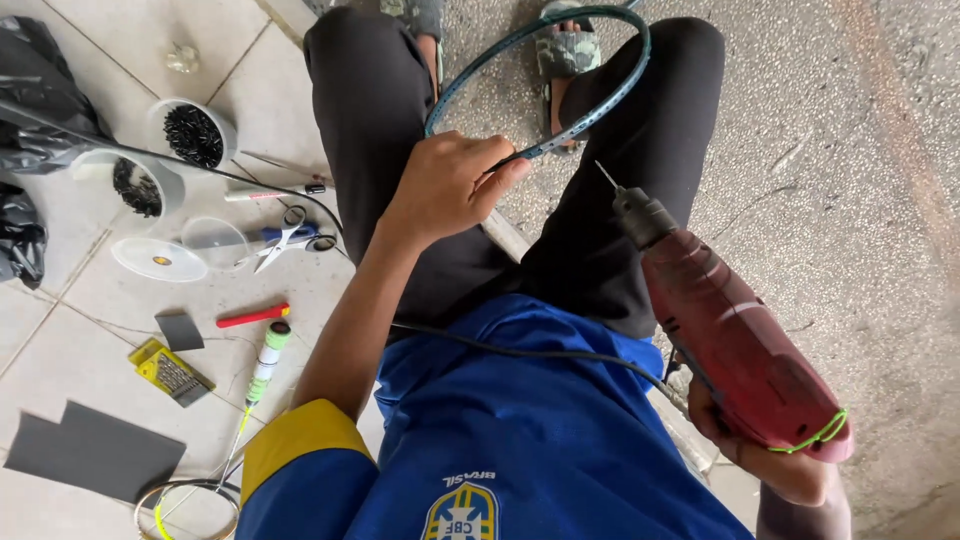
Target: Drilling a hole in a badminton racket frame and trimming the edges with a small knife.
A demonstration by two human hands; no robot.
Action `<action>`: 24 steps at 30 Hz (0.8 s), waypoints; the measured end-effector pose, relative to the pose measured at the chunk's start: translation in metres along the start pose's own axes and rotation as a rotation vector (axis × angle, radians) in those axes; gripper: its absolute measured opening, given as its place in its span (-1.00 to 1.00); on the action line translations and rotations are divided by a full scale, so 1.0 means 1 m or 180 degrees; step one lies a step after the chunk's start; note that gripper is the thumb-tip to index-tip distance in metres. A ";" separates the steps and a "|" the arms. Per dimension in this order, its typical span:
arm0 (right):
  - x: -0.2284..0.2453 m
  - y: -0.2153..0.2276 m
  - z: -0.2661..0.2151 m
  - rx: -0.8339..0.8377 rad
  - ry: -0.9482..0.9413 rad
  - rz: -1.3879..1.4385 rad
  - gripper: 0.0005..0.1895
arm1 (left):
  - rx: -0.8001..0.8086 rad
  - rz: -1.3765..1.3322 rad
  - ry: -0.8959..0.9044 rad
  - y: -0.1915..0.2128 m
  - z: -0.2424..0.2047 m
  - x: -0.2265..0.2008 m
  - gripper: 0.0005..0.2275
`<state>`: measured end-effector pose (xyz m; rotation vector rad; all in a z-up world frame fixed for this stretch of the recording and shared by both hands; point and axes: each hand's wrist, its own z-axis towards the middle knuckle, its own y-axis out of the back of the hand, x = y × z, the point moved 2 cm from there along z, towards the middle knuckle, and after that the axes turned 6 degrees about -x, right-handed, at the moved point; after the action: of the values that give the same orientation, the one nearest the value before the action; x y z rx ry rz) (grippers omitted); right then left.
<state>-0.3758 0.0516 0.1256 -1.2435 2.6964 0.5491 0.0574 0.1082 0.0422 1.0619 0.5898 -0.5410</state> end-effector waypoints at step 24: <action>-0.095 -0.063 -0.060 0.1422 0.4018 -0.4890 -0.70 | -0.0502 0.0169 0.0182 -0.016 -0.005 -0.006 -0.64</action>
<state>-0.2638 0.0590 0.1887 -3.2706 1.0107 -1.2270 0.0415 0.1070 0.0346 0.9432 0.6421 -0.4120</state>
